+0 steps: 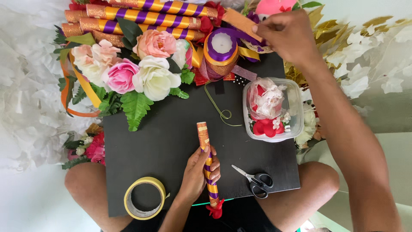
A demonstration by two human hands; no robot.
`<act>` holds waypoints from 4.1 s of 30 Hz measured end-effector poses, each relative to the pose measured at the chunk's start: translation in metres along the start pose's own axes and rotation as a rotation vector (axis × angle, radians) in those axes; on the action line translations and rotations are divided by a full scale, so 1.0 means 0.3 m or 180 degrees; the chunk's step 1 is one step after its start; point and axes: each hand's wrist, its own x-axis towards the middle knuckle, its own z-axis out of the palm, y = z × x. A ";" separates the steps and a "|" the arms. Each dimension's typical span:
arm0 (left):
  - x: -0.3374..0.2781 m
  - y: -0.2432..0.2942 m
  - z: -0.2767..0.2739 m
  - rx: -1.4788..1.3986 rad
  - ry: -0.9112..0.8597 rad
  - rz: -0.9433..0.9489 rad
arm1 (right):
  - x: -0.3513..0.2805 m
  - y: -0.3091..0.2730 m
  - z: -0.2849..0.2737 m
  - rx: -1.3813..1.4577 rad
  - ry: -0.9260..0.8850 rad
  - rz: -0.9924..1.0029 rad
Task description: The person wraps decorative ribbon and glittery tape around a cardboard tube, securing pieces with tape and cutting excess ribbon with scissors.
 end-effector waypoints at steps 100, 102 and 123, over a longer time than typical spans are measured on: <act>-0.626 -0.164 -0.273 0.2507 0.0508 0.0927 | -1.334 -0.338 0.354 -0.1257 0.0718 0.0648; -0.612 -0.181 -0.264 0.2305 0.0657 0.0653 | -1.333 -0.365 0.345 -0.1355 0.0788 0.0755; -0.560 -0.224 -0.300 0.1938 0.0761 0.0414 | -1.211 -0.447 0.618 0.2130 0.0005 0.1219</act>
